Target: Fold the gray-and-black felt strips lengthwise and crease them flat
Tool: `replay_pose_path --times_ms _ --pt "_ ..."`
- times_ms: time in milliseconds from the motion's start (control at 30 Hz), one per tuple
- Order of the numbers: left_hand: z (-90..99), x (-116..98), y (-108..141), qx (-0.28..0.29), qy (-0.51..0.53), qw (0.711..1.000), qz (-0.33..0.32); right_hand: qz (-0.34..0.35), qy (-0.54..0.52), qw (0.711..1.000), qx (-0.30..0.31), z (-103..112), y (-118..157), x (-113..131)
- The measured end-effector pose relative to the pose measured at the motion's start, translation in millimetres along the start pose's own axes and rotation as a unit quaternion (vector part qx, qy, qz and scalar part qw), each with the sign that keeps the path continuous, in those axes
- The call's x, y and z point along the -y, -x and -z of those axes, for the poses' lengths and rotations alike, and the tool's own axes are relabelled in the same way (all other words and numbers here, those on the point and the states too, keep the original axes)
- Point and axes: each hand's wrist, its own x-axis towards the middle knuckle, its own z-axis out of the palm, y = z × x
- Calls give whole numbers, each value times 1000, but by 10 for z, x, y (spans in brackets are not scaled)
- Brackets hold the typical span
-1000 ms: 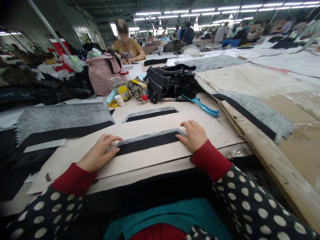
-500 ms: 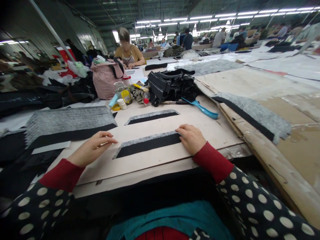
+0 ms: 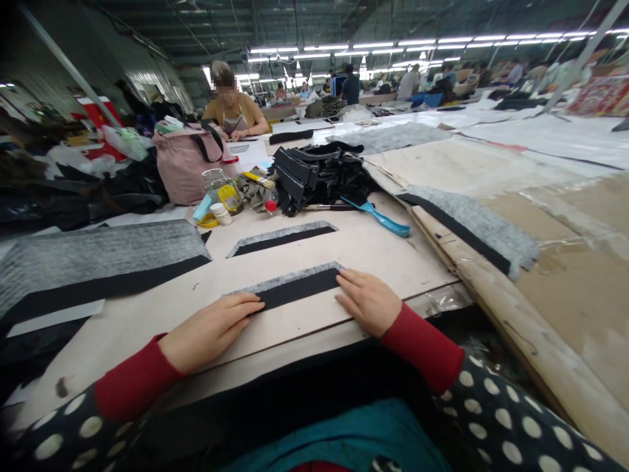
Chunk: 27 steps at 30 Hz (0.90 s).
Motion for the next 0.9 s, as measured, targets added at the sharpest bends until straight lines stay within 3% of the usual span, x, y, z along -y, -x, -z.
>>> replay_pose_path --times_ms 133,267,333,400,500,600,733,900 --pt "360 -138 -36 59 18 998 -27 -71 26 997 -32 275 40 -285" --pt "577 -482 -386 41 -7 994 -97 -102 30 994 -34 312 -81 -303" --pt "483 -605 -630 52 -12 988 -143 -108 32 994 -7 233 -137 -264" --pt "257 -655 -868 55 -15 982 -179 -112 43 992 24 139 -170 -225" --pt "-149 -634 -1123 -10 -19 981 -192 -120 44 991 42 59 -186 -197" --pt "-413 -588 -1198 -82 -14 982 -168 -119 -5 992 40 69 -202 -212" --pt "-500 -562 -1157 -132 23 979 -151 -152 -89 983 53 115 -276 -262" --pt "-531 -557 -1151 -143 35 978 -150 -259 -189 941 106 131 -420 -322"
